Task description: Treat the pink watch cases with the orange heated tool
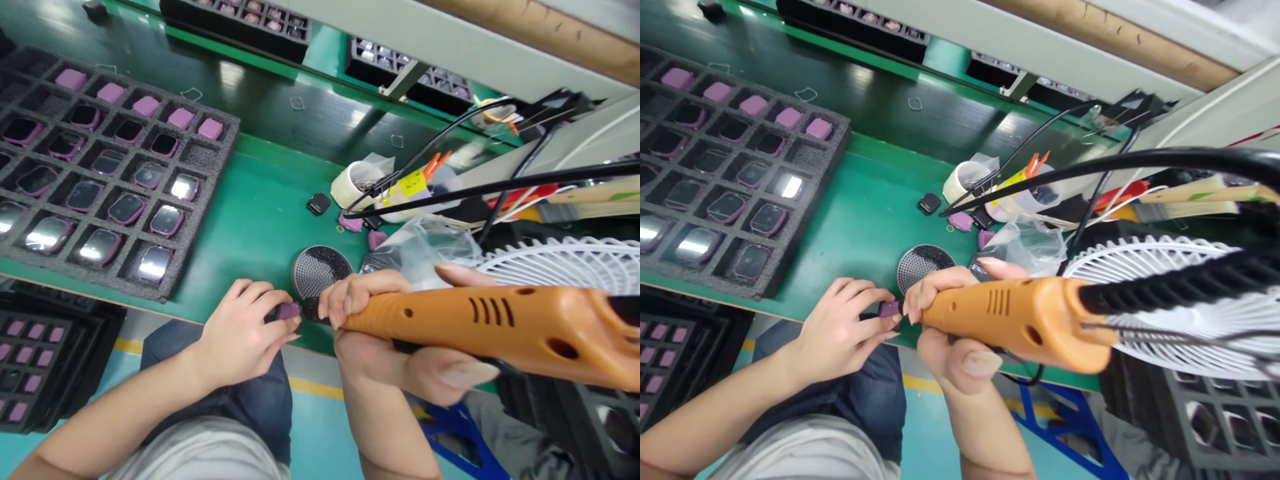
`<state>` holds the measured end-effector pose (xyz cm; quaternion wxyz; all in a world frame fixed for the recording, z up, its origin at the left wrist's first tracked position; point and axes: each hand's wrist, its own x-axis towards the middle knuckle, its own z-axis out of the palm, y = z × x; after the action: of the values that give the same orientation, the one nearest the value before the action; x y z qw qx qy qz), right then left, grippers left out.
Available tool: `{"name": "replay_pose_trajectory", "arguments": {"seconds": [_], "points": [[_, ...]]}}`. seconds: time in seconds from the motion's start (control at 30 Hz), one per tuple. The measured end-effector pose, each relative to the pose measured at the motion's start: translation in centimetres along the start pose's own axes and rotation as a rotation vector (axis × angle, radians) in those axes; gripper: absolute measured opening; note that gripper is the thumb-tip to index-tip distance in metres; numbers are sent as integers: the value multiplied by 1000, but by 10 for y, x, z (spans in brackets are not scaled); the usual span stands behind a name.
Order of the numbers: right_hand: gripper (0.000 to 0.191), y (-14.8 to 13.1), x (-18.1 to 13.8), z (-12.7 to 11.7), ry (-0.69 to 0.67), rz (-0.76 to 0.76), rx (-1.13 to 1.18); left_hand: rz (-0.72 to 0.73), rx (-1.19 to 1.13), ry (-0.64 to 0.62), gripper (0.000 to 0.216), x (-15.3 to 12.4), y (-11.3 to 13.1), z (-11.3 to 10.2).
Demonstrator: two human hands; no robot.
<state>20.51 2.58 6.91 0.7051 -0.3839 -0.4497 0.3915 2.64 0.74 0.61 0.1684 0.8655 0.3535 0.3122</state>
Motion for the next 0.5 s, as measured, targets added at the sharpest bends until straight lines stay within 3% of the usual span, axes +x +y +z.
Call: {"name": "replay_pose_trajectory", "arguments": {"seconds": [0.2,0.33,0.43,0.5], "points": [[56,1,12,-5,-98,-59,93,-5,-15,7,11,1,-6,4],[45,-4,32,-18,-5,-146,90,-15,-72,44,14,-3,-8,3],[41,-3,46,-23,128,-141,72,-77,-172,36,39,-7,-12,-14],[37,-1,50,-23,172,-113,83,-73,-212,37,54,-1,-24,-38]]}}
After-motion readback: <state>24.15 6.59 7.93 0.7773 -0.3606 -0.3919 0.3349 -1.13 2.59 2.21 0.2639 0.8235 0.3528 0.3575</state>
